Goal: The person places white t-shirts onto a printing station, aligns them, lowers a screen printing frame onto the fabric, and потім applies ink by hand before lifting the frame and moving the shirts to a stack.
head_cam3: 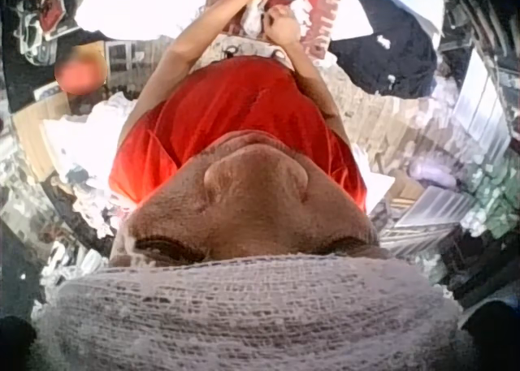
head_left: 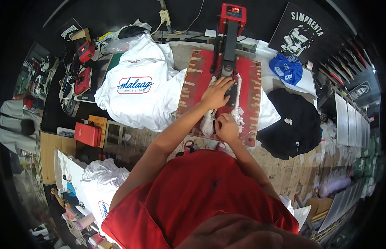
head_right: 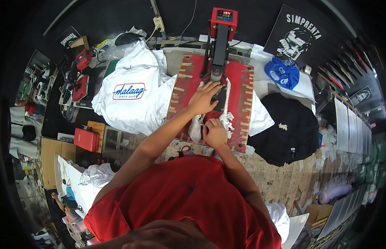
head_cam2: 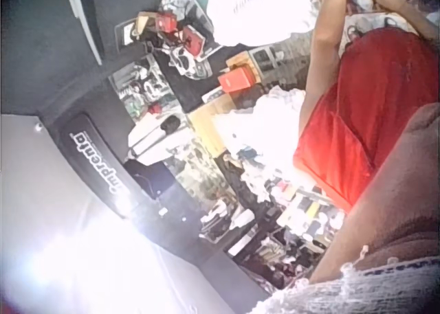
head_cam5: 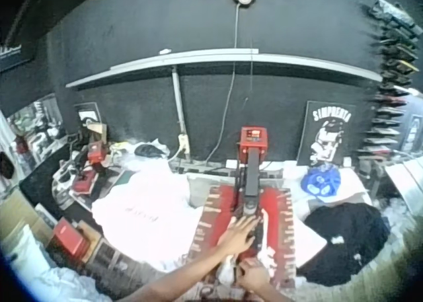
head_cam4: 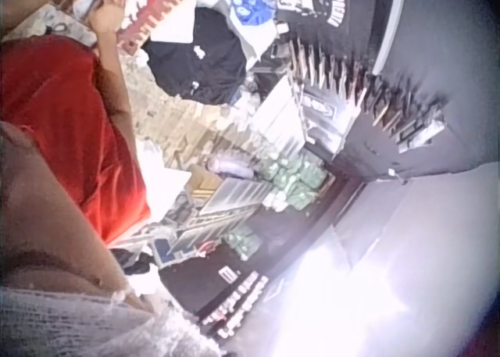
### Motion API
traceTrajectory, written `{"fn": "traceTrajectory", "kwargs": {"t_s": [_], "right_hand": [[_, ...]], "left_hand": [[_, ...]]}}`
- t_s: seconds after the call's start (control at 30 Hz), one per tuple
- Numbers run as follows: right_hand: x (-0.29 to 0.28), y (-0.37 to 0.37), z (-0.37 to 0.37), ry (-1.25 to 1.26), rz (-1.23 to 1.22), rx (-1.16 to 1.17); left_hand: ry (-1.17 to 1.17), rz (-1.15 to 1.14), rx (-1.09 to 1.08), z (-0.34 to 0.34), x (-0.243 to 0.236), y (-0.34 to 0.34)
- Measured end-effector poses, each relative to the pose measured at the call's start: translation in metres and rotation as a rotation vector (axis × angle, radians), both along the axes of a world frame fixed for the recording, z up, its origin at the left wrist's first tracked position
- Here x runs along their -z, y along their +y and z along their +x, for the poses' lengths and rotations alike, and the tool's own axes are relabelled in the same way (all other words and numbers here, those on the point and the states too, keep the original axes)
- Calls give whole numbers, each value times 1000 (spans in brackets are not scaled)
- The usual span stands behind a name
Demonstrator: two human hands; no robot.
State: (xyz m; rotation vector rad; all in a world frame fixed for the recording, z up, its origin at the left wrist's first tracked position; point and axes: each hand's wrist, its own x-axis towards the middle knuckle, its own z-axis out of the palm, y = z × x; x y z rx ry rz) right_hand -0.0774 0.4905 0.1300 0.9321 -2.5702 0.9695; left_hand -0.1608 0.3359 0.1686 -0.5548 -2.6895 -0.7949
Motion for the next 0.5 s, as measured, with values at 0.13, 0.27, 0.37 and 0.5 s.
{"fn": "traceTrajectory", "kwargs": {"t_s": [0.13,0.27,0.37,0.5], "right_hand": [[9,3,-4,-49,-24,23],[8,6,-3,-108,-28,50],[15,4,-3,-36,-40,68],[15,3,-4,-75,-4,67]], "left_hand": [[3,-12,-20,0,1,-2],[7,-22,-28,-2,3,0],[-4,-40,-37,0,4,0],[5,-40,-31,1,3,-1]]}}
